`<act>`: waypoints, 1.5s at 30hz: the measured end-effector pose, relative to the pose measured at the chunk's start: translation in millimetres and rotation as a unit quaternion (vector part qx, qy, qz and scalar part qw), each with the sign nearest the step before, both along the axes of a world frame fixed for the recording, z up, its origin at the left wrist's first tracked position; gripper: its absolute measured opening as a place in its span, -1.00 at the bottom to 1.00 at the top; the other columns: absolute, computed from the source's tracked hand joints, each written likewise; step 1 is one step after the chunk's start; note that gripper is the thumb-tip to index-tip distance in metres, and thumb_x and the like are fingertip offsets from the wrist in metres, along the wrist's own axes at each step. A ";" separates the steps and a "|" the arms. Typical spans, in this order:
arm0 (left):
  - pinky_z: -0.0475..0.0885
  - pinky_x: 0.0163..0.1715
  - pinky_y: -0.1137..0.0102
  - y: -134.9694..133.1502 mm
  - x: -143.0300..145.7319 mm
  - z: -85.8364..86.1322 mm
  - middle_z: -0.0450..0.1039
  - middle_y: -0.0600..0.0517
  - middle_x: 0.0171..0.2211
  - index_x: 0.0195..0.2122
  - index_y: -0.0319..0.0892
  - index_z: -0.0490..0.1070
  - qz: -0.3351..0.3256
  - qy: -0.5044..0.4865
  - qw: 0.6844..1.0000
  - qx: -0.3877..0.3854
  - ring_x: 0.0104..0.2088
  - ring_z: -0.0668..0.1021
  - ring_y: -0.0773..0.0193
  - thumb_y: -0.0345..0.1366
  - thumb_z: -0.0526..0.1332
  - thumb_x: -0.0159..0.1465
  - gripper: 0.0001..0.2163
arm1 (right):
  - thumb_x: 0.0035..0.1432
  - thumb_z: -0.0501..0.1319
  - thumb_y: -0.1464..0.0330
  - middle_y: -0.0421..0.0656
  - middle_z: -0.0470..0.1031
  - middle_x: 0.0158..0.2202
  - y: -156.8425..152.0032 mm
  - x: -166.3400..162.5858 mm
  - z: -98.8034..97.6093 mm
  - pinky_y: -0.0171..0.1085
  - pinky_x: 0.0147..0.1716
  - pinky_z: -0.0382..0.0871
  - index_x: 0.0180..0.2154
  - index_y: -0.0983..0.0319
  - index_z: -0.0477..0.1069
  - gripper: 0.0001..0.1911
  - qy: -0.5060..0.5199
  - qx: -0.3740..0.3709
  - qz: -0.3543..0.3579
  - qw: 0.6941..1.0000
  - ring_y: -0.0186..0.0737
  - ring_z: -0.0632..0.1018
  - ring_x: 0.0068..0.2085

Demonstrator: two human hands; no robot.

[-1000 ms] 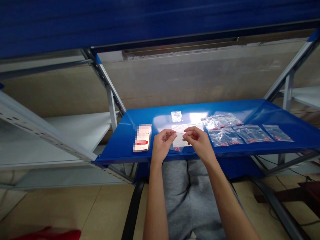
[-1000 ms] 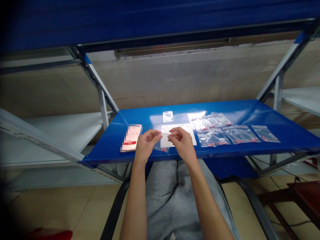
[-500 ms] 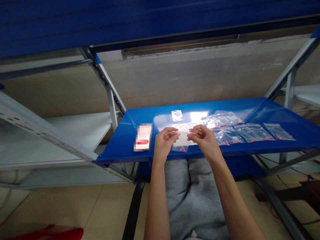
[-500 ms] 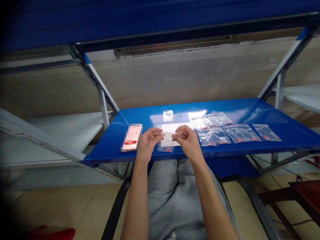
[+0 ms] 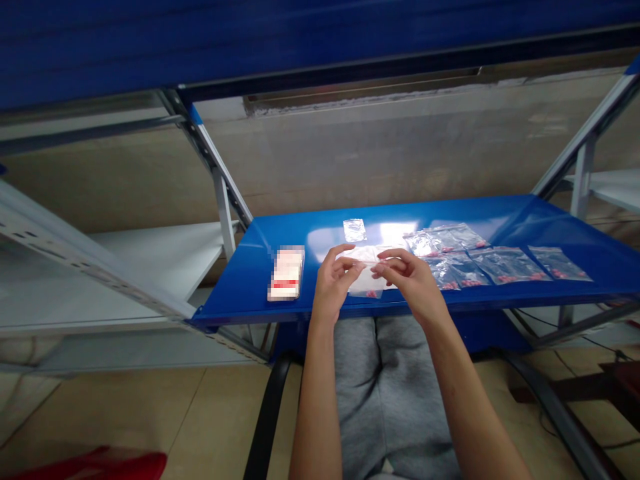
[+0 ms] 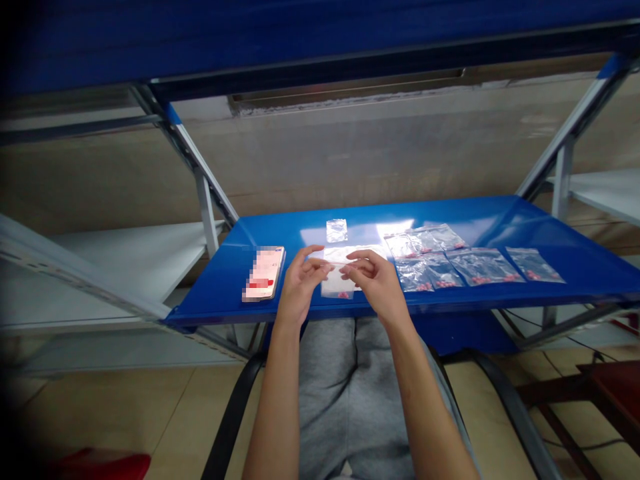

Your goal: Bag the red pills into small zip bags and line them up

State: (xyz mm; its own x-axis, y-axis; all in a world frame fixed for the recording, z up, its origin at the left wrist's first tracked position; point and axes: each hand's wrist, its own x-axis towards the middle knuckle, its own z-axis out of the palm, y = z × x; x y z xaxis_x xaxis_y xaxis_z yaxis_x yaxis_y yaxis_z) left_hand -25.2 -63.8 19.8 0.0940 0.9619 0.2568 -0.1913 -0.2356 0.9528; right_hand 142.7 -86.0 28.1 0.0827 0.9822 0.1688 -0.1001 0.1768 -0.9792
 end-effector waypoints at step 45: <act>0.56 -0.24 0.37 -3.5 1.5 4.0 0.70 -0.01 -0.30 -0.15 -0.14 0.53 -0.036 0.042 0.997 -0.047 -0.29 0.72 0.15 -0.18 0.53 0.07 -0.63 | 0.27 0.25 0.14 -0.13 0.59 -0.48 -6.1 2.9 0.7 -0.26 -0.41 0.30 -0.45 0.21 0.48 -0.67 -0.253 0.068 -0.009 0.965 -0.20 0.53 -0.43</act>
State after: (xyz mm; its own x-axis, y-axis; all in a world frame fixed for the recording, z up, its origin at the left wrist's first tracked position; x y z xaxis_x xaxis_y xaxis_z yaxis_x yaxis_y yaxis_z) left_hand -23.7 -67.3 23.8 0.1805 0.9714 0.1543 -0.1227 -0.1334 0.9834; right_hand 145.5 -92.1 28.9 -0.0279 0.9472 0.3194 0.3885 0.3047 -0.8696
